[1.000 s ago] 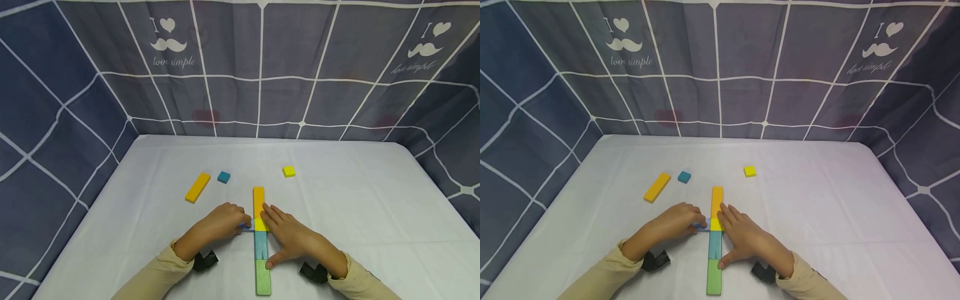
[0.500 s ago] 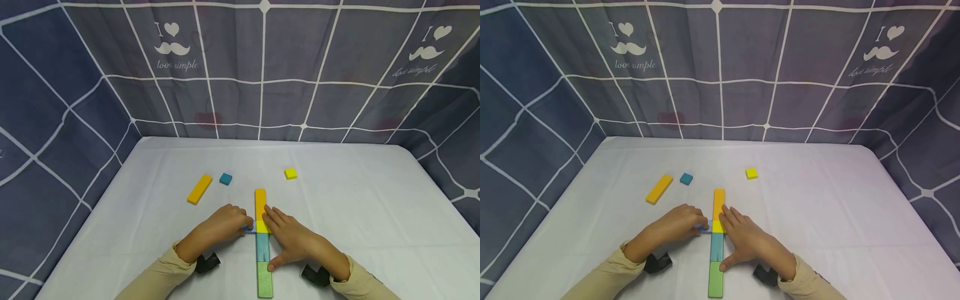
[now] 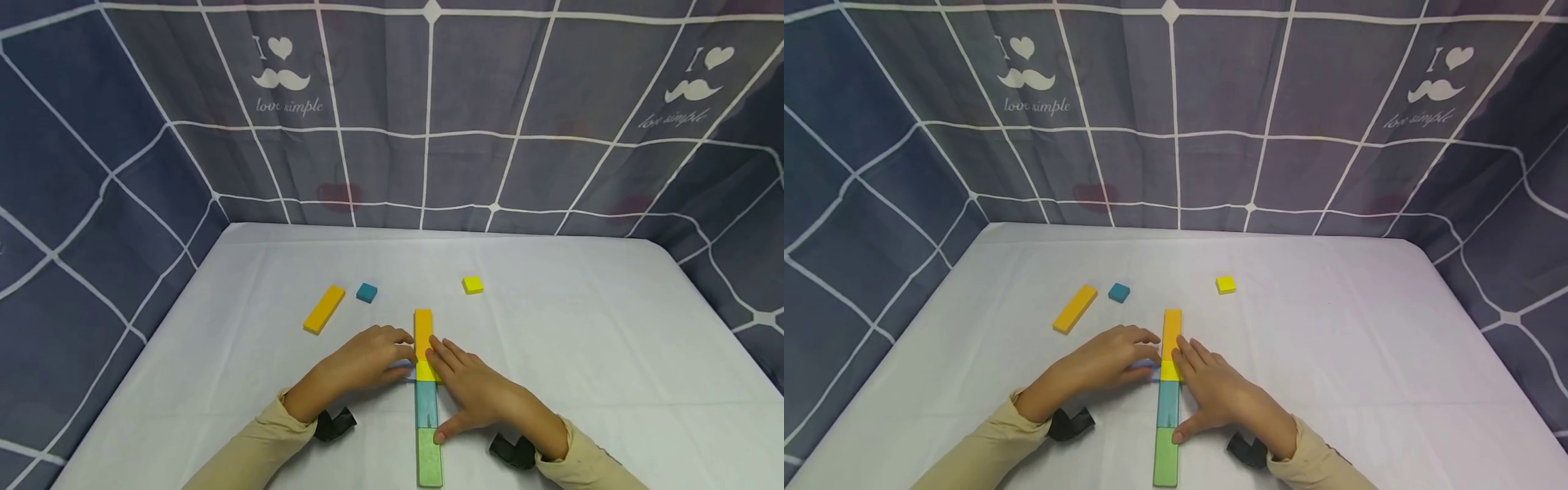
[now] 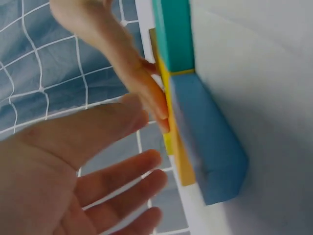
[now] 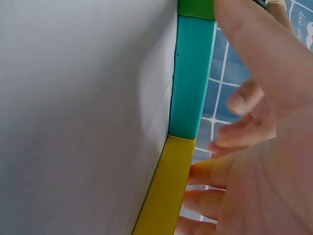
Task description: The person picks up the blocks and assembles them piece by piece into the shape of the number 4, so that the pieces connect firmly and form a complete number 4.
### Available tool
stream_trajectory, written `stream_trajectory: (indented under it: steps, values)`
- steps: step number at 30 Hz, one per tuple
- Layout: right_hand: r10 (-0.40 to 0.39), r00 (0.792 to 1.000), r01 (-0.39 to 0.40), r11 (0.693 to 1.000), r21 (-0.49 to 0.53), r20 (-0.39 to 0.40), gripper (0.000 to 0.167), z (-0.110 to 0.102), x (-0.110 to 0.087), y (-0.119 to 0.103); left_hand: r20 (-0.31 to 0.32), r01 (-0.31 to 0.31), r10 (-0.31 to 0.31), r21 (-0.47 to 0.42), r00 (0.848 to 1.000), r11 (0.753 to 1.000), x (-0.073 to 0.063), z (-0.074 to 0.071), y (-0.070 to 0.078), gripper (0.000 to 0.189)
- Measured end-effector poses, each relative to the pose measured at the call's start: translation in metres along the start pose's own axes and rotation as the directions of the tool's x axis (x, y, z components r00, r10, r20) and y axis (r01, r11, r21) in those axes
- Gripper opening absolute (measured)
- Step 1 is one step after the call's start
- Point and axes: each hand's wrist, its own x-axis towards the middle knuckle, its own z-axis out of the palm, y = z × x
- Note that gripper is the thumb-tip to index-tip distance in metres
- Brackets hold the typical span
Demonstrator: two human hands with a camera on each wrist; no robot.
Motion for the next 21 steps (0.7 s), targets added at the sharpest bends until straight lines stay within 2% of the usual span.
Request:
stream_trajectory:
  steps: [3, 5, 8, 11, 16, 21]
  values:
    - [0.004, 1.0, -0.004, 1.0, -0.01, 0.006, 0.118, -0.001, -0.002, 0.001, -0.063, -0.011, 0.009, -0.026, 0.998, 1.0, 0.007, -0.005, -0.005, 0.021]
    - [0.002, 1.0, -0.002, 1.0, -0.016, 0.01, 0.118, 0.0, -0.003, 0.001, -0.079, -0.009, 0.006, -0.039, 0.997, 0.999, 0.017, -0.01, -0.009, 0.021]
    - [-0.001, 1.0, 0.001, 1.0, -0.027, 0.013, 0.118, 0.002, -0.002, 0.002, -0.063, -0.031, 0.027, -0.062, 0.998, 0.998, 0.041, -0.021, -0.02, 0.023]
    - [0.002, 1.0, -0.002, 0.999, -0.036, 0.012, 0.117, 0.004, -0.001, 0.004, -0.033, -0.044, 0.041, -0.077, 0.999, 0.996, 0.074, -0.026, -0.032, 0.027]
    - [0.007, 0.999, -0.006, 0.999, -0.04, 0.035, 0.117, 0.002, -0.001, 0.004, 0.032, -0.031, 0.033, -0.058, 0.999, 0.998, 0.121, -0.015, -0.048, 0.042]
    - [0.008, 1.0, -0.007, 0.999, -0.049, 0.029, 0.117, 0.0, -0.004, 0.004, 0.092, -0.056, 0.055, 0.015, 0.994, 0.998, 0.149, -0.004, -0.052, 0.05]
